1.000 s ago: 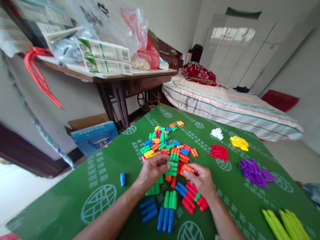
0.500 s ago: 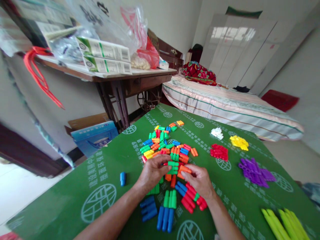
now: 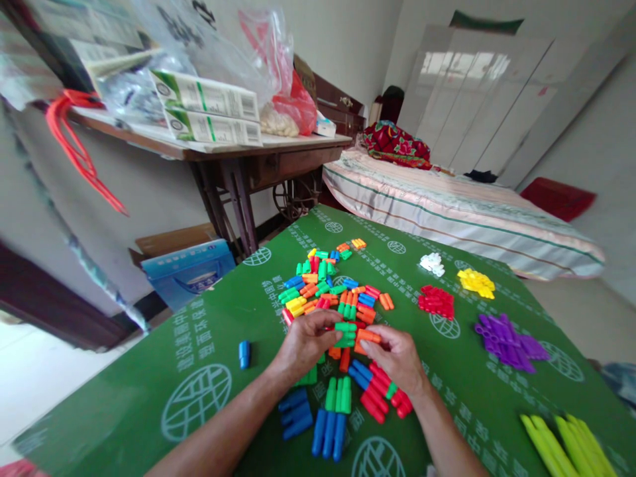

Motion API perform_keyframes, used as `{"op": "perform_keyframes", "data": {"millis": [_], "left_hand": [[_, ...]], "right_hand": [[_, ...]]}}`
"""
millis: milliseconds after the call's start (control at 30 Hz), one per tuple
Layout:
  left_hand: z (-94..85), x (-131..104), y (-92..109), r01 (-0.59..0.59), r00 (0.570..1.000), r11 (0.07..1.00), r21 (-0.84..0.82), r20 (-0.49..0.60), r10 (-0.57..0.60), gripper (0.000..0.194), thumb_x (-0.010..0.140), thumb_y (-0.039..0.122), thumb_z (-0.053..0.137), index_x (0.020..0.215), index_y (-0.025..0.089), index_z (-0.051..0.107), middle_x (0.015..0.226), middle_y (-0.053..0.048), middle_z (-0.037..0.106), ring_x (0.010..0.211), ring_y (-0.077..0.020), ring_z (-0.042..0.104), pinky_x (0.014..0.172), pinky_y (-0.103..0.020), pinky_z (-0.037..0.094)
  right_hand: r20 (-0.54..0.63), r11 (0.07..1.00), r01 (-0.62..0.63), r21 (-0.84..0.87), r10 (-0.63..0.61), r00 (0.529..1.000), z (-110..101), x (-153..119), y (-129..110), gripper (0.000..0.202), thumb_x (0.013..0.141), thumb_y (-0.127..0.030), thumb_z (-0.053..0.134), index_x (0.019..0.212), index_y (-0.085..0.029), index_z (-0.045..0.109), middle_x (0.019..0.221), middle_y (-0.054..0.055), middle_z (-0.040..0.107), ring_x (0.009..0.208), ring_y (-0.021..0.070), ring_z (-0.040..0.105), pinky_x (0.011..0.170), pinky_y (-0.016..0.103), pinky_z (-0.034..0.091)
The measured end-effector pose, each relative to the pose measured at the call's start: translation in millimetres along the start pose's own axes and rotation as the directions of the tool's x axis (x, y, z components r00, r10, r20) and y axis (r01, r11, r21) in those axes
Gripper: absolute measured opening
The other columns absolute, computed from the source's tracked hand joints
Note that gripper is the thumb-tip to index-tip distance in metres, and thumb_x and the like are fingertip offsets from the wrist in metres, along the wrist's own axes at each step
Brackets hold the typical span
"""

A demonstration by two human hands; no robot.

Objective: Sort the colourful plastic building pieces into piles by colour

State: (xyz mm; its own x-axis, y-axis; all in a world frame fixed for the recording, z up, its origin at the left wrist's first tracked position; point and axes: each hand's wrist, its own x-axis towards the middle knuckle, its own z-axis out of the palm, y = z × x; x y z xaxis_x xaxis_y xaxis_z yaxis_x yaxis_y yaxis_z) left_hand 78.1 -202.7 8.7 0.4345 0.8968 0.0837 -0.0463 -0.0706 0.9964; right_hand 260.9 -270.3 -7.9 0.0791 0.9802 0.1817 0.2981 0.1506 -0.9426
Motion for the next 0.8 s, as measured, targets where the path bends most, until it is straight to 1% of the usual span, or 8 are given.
{"op": "perform_keyframes", "data": {"millis": [167, 267, 333, 400, 567, 667, 800], "left_hand": [[-0.1, -0.5, -0.6, 0.065, 0.998, 0.996, -0.067, -0.001, -0.065, 0.029, 0.063, 0.033, 0.074, 0.083, 0.014, 0.067, 0.075, -0.004, 0.068, 0.066, -0.0144, 0.06, 0.064, -0.028, 0.049], [-3.4, 1.9, -2.8, 0.052, 0.996, 0.995, -0.08, -0.067, -0.057, 0.031, 0.061, 0.033, 0.075, 0.084, 0.013, 0.067, 0.071, -0.003, 0.067, 0.063, -0.0139, 0.06, 0.061, -0.027, 0.049], [-6.3, 4.2, -4.3, 0.026, 0.992, 0.997, -0.079, -0.119, -0.035, 0.031, 0.06, 0.031, 0.075, 0.084, 0.013, 0.067, 0.071, -0.003, 0.068, 0.065, -0.0144, 0.061, 0.061, -0.026, 0.049], [-9.0, 6.2, -5.4, 0.012, 0.988, 0.996, -0.086, -0.15, -0.024, 0.031, 0.06, 0.03, 0.075, 0.085, 0.013, 0.067, 0.072, -0.003, 0.068, 0.066, -0.0146, 0.061, 0.061, -0.026, 0.048], [-12.2, 7.2, -6.1, 0.0, 0.98, 0.997, -0.078, -0.198, -0.015, 0.031, 0.06, 0.029, 0.074, 0.085, 0.013, 0.067, 0.067, -0.001, 0.065, 0.061, -0.012, 0.058, 0.056, -0.023, 0.044], [-13.2, 6.1, -4.6, -0.001, 0.975, 0.998, -0.066, -0.221, -0.014, 0.031, 0.061, 0.029, 0.072, 0.086, 0.012, 0.066, 0.067, -0.002, 0.065, 0.062, -0.0126, 0.058, 0.055, -0.023, 0.045], [-15.0, 7.2, -4.3, -0.004, 0.967, 0.998, -0.056, -0.254, -0.01, 0.029, 0.061, 0.026, 0.071, 0.086, 0.012, 0.066, 0.067, -0.002, 0.065, 0.06, -0.012, 0.057, 0.053, -0.023, 0.045]], "right_hand": [[-0.023, 0.999, -0.036, 0.038, 0.037, 0.999, -0.2, -0.3, 1.9, 0.028, 0.075, -0.042, 0.064, 0.087, -0.017, 0.07, 0.068, 0.002, 0.066, 0.055, 0.0129, 0.056, 0.049, 0.021, 0.046], [-0.054, 0.99, -0.092, 0.105, 0.098, 0.994, 0.5, -1.6, 3.8, 0.033, 0.073, -0.044, 0.066, 0.092, -0.016, 0.069, 0.067, 0.002, 0.066, 0.05, 0.0118, 0.054, 0.044, 0.021, 0.044], [-0.069, 0.979, -0.124, 0.159, 0.137, 0.988, 0.5, -2.3, 6.3, 0.036, 0.073, -0.044, 0.067, 0.095, -0.016, 0.067, 0.067, 0.002, 0.066, 0.05, 0.0118, 0.054, 0.043, 0.021, 0.044], [-0.072, 0.971, -0.133, 0.197, 0.15, 0.986, -0.5, -2.4, 9.5, 0.037, 0.072, -0.044, 0.067, 0.097, -0.016, 0.066, 0.068, 0.002, 0.067, 0.051, 0.0122, 0.055, 0.044, 0.021, 0.045], [-0.085, 0.978, -0.081, 0.19, 0.099, 0.991, -6.8, -1.3, 13.0, 0.034, 0.074, -0.042, 0.067, 0.096, -0.016, 0.066, 0.061, -0.001, 0.064, 0.045, 0.0099, 0.052, 0.046, 0.023, 0.046], [-0.116, 0.986, -0.058, 0.159, 0.077, 0.99, -10.0, -1.3, 11.0, 0.032, 0.075, -0.04, 0.066, 0.097, -0.016, 0.065, 0.058, -0.002, 0.061, 0.047, 0.0107, 0.053, 0.048, 0.023, 0.046], [-0.144, 0.991, -0.037, 0.126, 0.055, 0.988, -11.6, -1.6, 9.4, 0.03, 0.075, -0.035, 0.065, 0.098, -0.017, 0.064, 0.06, -0.002, 0.062, 0.051, 0.0117, 0.056, 0.051, 0.024, 0.048]]}}
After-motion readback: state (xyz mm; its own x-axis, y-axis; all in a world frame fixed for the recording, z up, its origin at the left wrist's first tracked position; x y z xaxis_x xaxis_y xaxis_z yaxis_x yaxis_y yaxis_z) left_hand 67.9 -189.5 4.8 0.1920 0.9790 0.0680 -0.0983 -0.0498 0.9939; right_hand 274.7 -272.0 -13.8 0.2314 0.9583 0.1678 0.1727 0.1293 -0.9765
